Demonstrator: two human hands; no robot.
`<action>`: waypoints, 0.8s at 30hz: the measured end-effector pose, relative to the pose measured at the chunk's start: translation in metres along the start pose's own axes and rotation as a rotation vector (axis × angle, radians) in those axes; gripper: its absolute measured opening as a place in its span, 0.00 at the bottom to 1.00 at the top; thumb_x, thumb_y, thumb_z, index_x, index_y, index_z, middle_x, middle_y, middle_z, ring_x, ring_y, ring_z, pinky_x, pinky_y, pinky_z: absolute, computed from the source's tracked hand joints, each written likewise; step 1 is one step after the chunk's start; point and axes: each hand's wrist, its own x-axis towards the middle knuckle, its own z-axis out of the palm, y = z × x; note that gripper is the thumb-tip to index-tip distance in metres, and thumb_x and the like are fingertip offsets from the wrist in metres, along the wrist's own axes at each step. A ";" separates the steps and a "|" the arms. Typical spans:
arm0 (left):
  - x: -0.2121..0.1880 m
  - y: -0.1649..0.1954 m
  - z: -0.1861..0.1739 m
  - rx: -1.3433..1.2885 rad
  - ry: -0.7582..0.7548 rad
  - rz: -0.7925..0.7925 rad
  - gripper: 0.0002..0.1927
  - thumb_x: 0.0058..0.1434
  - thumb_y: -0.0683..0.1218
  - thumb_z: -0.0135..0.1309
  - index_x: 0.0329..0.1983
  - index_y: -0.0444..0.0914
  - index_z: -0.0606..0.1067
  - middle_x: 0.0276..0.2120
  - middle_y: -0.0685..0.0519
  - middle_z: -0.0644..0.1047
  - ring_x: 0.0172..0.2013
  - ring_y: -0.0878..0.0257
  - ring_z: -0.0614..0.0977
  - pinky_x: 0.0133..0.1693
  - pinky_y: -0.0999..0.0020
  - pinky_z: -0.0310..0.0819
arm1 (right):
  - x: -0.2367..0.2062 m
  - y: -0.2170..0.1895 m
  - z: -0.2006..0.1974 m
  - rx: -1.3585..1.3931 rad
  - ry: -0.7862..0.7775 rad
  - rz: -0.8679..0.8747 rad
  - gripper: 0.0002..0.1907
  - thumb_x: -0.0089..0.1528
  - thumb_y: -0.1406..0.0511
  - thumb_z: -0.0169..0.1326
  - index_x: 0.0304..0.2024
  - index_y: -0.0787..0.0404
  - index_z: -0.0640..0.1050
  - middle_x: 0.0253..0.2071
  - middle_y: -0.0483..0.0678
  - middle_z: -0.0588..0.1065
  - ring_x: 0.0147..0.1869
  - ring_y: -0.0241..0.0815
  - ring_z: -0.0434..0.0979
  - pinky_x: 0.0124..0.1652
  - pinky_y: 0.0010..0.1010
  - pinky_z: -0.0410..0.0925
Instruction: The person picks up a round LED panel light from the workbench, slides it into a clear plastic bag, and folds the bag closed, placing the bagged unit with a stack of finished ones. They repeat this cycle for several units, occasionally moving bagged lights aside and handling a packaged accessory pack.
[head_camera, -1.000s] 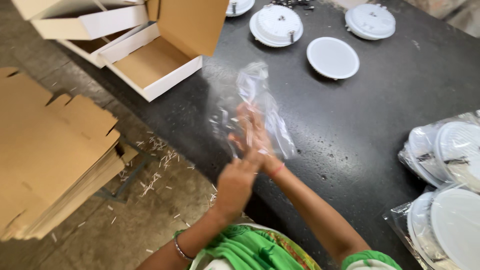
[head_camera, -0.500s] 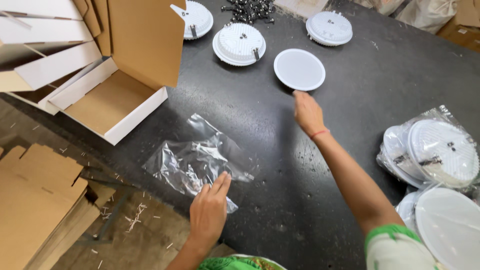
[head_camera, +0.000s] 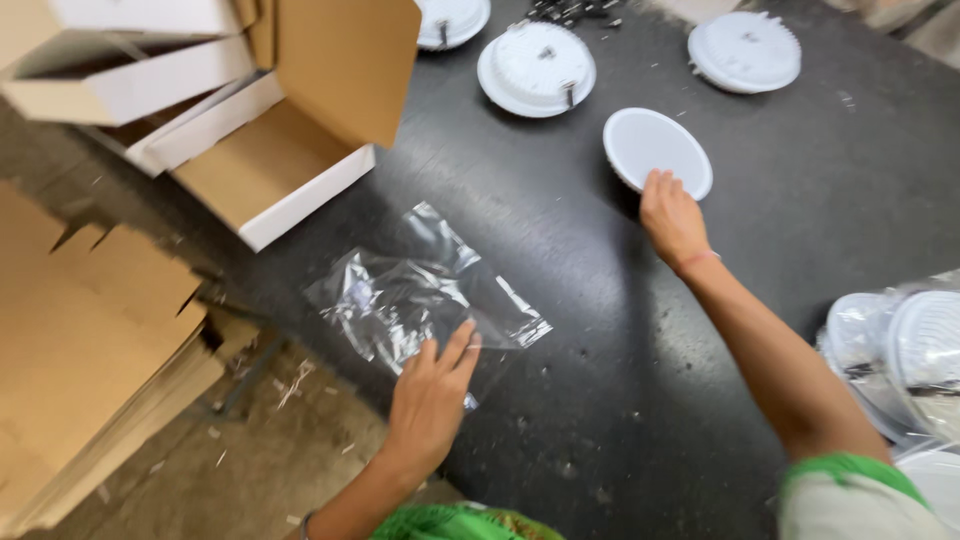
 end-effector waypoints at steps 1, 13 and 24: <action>-0.002 0.001 0.001 0.018 -0.001 0.005 0.25 0.54 0.37 0.50 0.57 0.33 0.75 0.64 0.53 0.71 0.42 0.54 0.75 0.46 0.60 0.72 | -0.012 -0.005 -0.015 0.054 0.072 -0.028 0.23 0.63 0.73 0.49 0.60 0.76 0.71 0.56 0.65 0.75 0.54 0.55 0.79 0.47 0.36 0.75; -0.036 0.015 0.012 0.010 -0.030 0.041 0.33 0.55 0.35 0.49 0.68 0.36 0.67 0.68 0.53 0.68 0.40 0.54 0.76 0.41 0.59 0.74 | -0.240 -0.007 -0.148 1.754 -0.244 0.886 0.15 0.76 0.66 0.48 0.57 0.72 0.76 0.40 0.46 0.75 0.35 0.36 0.64 0.26 0.29 0.55; -0.051 0.034 0.027 -0.222 -0.169 0.098 0.37 0.54 0.32 0.48 0.70 0.33 0.61 0.71 0.45 0.62 0.41 0.45 0.78 0.44 0.53 0.77 | -0.320 -0.104 -0.142 2.065 -0.213 1.006 0.18 0.71 0.66 0.46 0.60 0.71 0.74 0.45 0.49 0.79 0.42 0.34 0.79 0.40 0.26 0.72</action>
